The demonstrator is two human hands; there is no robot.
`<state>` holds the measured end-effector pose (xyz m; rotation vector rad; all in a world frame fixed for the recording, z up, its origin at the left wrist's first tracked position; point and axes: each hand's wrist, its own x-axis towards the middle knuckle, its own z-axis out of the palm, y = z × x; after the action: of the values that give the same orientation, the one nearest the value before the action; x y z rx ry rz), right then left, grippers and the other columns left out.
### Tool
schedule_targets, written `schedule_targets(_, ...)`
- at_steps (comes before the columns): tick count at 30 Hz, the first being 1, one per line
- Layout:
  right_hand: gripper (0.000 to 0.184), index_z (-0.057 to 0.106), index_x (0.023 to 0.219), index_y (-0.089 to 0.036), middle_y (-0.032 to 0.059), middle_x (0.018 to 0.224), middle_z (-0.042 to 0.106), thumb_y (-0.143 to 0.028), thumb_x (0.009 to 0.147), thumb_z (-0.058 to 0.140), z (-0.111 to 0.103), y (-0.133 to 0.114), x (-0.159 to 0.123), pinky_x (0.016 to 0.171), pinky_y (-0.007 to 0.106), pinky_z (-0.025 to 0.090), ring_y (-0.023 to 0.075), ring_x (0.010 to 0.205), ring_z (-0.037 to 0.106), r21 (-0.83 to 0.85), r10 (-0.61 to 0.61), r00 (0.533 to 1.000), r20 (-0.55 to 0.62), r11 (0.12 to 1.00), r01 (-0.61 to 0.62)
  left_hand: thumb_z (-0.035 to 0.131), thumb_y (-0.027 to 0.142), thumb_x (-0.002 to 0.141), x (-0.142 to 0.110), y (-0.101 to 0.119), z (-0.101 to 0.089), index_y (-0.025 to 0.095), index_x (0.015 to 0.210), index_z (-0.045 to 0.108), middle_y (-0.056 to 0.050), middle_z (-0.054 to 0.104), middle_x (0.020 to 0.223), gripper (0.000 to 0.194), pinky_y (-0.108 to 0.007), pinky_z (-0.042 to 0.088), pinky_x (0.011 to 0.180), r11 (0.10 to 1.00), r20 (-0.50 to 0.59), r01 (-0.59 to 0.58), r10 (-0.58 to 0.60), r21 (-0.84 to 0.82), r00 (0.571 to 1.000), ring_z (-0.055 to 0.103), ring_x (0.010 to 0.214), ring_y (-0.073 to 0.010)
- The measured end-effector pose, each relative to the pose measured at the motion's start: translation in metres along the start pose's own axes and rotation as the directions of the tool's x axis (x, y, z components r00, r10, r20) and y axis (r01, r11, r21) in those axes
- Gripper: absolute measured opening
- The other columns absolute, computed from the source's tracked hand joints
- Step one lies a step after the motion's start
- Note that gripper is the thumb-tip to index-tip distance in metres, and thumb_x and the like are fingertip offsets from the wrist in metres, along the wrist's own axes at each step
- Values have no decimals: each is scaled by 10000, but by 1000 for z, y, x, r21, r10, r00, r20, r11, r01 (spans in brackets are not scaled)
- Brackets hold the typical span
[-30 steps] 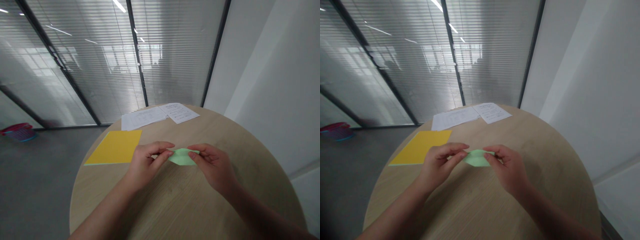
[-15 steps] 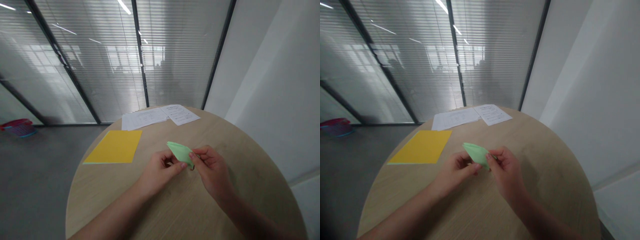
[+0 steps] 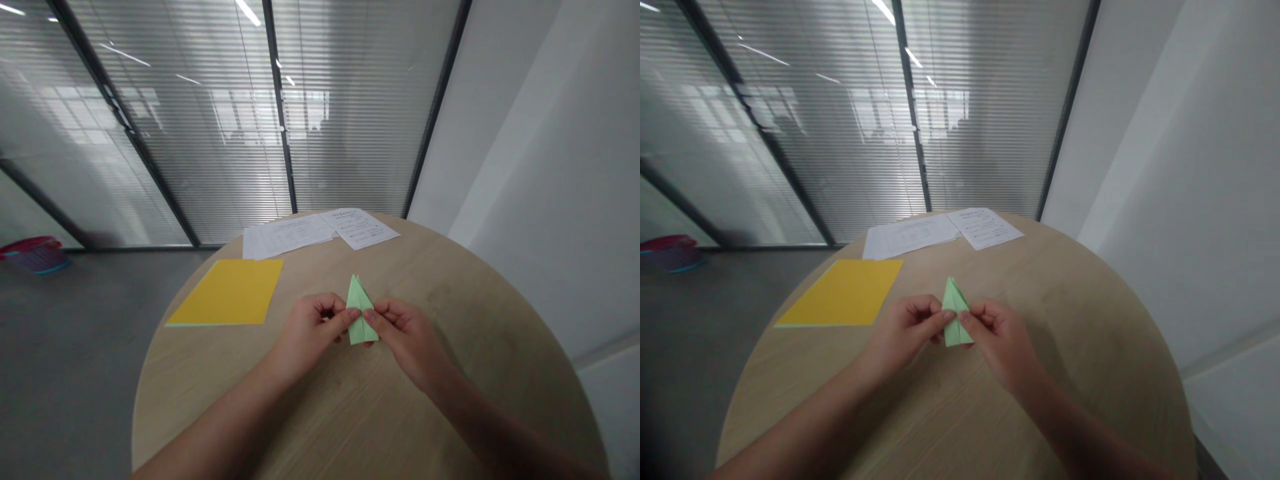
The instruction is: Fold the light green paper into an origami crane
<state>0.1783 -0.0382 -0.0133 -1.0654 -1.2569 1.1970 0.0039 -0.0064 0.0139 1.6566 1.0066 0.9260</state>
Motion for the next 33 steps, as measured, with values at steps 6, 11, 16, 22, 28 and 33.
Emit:
schedule_targets(6,438,644,747,-160,20,671,636,-583,858,663,0,4,2,549,224,547,117,584,598,-39,17,997,75,999,-15,719,394,800,2,-1,1,158,690,643,13,595,601,271,-221,421,529,994,-37,-14,11,-107,999,523,546,-107)
schedule_targets(11,313,664,1026,-178,27,773,697,-462,894,671,1,11,0,582,217,547,124,643,643,-60,-88,996,16,994,89,754,363,778,5,-7,-1,147,761,696,1,634,644,225,-226,447,557,986,-48,-44,37,-162,998,552,575,-112)
schedule_targets(16,138,668,1024,-214,46,924,732,-310,925,661,-3,8,-5,702,237,584,139,788,706,-341,-420,906,-53,860,379,780,303,775,3,-9,-6,153,784,728,-36,727,746,160,-240,498,624,987,-31,-124,121,-105,992,640,665,-142)
schedule_targets(22,68,694,965,-235,25,898,751,-201,936,643,-6,-11,-11,736,238,586,132,793,711,-539,-672,737,70,596,595,764,273,819,0,-2,-11,164,821,762,-50,759,774,109,-243,500,641,978,8,-209,209,16,978,668,702,-159)
schedule_targets(28,60,703,960,-230,26,905,733,-233,903,688,-1,-12,-15,664,211,603,129,773,709,-475,-588,809,6,710,520,773,377,833,1,-5,-5,161,811,735,-40,725,769,220,-266,520,719,970,44,-112,125,-217,991,643,721,-155)
schedule_targets(33,145,710,1036,-227,32,950,729,-248,892,712,1,-9,-16,679,207,613,121,781,711,-421,-579,814,40,729,539,735,532,848,-1,-16,13,169,959,723,-32,697,788,380,-226,482,634,912,63,89,-70,-401,996,600,660,-124)
